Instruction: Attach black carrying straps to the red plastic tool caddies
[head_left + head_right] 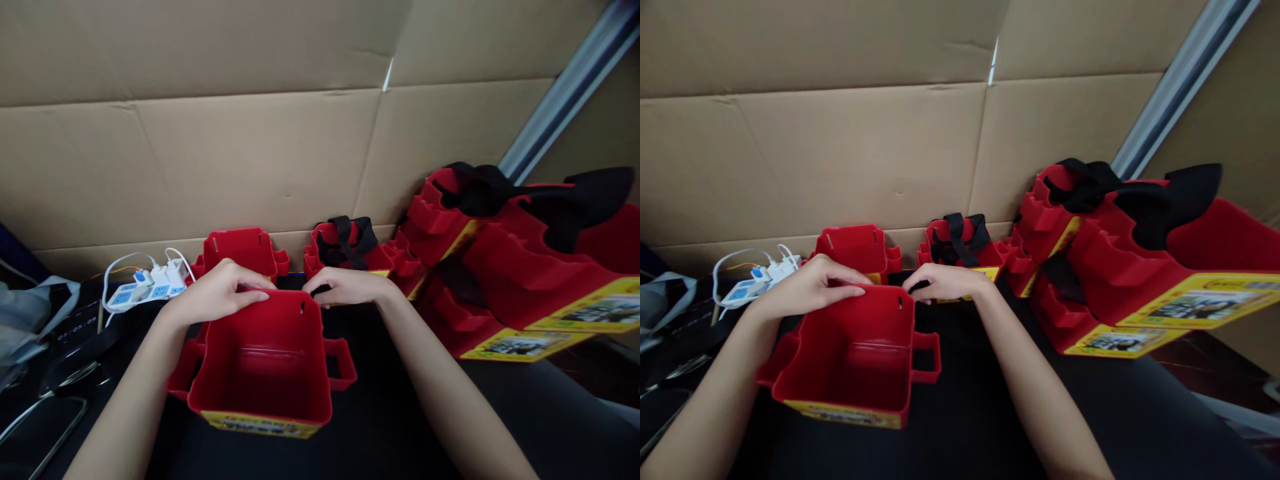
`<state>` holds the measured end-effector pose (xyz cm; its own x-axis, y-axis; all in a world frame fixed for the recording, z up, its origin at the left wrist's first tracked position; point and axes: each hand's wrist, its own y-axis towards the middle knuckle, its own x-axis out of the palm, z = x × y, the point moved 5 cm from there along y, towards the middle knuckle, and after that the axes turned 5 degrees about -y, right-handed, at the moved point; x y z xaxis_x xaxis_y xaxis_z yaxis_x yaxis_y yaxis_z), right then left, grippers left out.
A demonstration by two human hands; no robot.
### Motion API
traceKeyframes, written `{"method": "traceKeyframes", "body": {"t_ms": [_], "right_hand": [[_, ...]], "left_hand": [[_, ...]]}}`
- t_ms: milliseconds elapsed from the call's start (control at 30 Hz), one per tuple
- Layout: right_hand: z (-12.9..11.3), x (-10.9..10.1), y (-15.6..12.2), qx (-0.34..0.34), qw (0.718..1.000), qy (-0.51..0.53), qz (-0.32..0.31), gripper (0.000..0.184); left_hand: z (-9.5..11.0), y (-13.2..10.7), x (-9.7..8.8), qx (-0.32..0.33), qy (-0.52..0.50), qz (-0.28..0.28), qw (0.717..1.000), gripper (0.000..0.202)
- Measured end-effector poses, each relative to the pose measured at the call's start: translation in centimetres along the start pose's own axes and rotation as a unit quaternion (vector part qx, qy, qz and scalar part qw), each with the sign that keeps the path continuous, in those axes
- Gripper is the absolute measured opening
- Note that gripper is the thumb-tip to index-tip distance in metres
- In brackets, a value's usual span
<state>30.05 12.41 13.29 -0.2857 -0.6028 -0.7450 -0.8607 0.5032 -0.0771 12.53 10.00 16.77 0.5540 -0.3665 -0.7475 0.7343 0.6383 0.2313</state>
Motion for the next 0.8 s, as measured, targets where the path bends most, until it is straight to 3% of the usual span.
{"method": "traceKeyframes", "body": {"t_ms": [167, 433, 600, 700, 800], "right_hand": [[0.0, 0.1, 0.1, -0.005, 1.0, -0.005, 0.002, 0.024], [-2.1, 0.3, -0.3, -0.008, 0.999, 0.03, 0.027, 0.027], [-2.0, 0.3, -0.4, 0.003, 0.999, 0.036, 0.035, 0.007], [-2.0, 0.0, -0.1, -0.01, 0.998, 0.029, 0.047, 0.007], [-1.7, -0.2, 0.3, -0.016, 0.998, 0.027, 0.055, 0.011]], "left_hand": [[-0.2, 0.0, 0.0, 0.003, -0.008, -0.001, 1.0, 0.021], [-0.3, 0.1, 0.1, -0.004, -0.008, -0.001, 1.0, 0.022], [-0.4, -0.2, 0.0, 0.015, -0.01, -0.008, 1.0, 0.026], [0.8, -0.3, 0.2, 0.078, 0.059, -0.014, 0.995, 0.039], [2.7, 0.4, 1.3, 0.155, 0.221, -0.027, 0.963, 0.045]]}}
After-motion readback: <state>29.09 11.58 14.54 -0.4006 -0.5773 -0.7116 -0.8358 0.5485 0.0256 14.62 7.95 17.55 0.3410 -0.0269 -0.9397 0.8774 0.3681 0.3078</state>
